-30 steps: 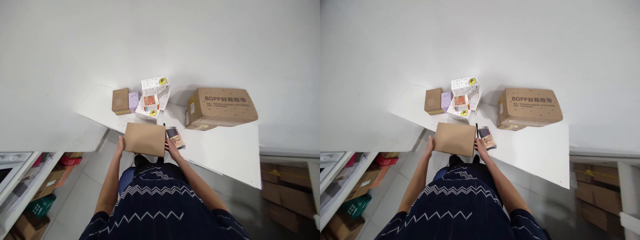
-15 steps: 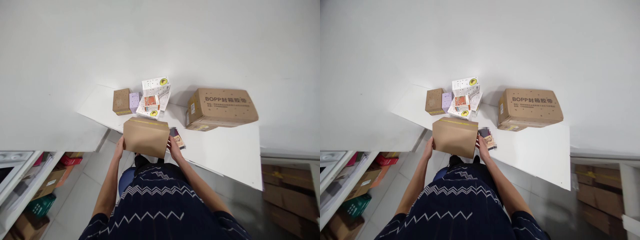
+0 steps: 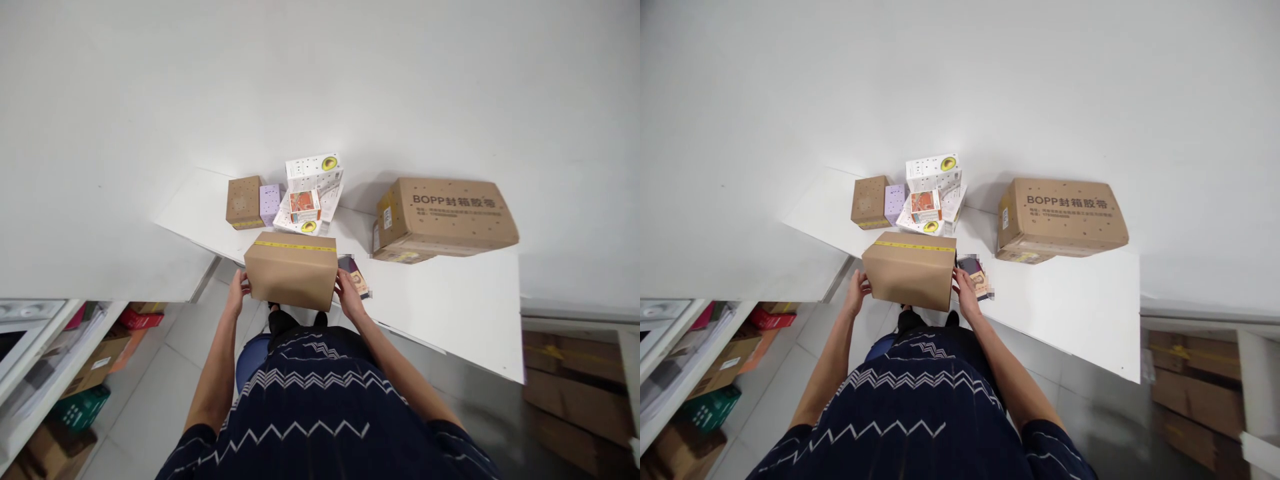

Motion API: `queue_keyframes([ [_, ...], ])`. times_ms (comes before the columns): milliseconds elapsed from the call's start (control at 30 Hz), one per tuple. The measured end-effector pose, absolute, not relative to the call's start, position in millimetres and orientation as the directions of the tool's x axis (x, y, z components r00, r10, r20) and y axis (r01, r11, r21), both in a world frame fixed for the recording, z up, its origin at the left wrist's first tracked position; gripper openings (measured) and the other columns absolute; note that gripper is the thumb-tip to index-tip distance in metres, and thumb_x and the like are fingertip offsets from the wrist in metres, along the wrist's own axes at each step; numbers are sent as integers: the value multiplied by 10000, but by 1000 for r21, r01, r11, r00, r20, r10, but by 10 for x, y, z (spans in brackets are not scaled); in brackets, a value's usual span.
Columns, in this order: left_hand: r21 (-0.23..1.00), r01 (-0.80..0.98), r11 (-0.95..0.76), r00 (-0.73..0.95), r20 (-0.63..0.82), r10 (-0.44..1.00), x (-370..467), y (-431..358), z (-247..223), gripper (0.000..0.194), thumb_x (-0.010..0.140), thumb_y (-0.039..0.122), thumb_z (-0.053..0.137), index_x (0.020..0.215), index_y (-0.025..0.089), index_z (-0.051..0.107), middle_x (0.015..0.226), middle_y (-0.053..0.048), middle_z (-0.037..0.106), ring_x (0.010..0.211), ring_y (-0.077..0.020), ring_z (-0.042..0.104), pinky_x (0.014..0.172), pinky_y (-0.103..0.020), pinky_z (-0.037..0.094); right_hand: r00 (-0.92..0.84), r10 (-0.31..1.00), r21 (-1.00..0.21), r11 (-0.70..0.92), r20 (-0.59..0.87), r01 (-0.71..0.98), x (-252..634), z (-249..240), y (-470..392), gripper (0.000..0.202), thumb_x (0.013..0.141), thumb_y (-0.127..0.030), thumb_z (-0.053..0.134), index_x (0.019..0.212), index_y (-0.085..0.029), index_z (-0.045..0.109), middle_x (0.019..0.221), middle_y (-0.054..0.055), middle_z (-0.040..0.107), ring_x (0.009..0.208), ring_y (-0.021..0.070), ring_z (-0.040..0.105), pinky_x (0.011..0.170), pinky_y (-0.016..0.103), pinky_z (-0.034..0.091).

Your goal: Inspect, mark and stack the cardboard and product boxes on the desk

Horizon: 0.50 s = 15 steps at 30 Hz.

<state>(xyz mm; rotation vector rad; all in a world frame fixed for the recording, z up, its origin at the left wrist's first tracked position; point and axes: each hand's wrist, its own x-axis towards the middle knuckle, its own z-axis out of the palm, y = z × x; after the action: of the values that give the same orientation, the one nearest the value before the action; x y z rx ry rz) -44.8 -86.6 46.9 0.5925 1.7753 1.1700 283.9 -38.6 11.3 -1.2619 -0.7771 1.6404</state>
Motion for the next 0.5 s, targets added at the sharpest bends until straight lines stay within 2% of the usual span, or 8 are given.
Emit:
queue_keyframes([
  [167, 919, -129, 372, -388, -392, 834, -433, -838, 502, 733, 817, 786, 433, 1132, 171, 677, 1138, -109, 680, 856, -176, 609, 769, -293, 472, -67, 924, -862, -376, -376, -341, 2845, 61, -369, 338, 863, -584, 575, 1010, -283, 625, 1174, 15, 667, 1088, 187, 613, 825, 301, 501],
  [333, 845, -60, 531, -482, -490, 726, -400, -868, 427, 756, 820, 831, 367, 1174, 230, 657, 1216, -93, 651, 949, -203, 615, 795, -321, 464, -48, 922, -884, -381, -383, -271, 2827, -15, -397, 335, 845, -586, 583, 917, -259, 608, 1203, 30, 679, 1117, 206, 610, 826, 312, 501],
  [500, 847, -75, 526, -531, -481, 698, -315, -818, 479, 764, 855, 817, 306, 1230, 240, 639, 1286, -102, 635, 1023, -216, 619, 844, -342, 463, -58, 921, -892, -387, -385, -234, 2818, -45, -384, 354, 838, -601, 576, 916, -257, 591, 1266, 22, 658, 1127, 196, 609, 841, 307, 496],
])
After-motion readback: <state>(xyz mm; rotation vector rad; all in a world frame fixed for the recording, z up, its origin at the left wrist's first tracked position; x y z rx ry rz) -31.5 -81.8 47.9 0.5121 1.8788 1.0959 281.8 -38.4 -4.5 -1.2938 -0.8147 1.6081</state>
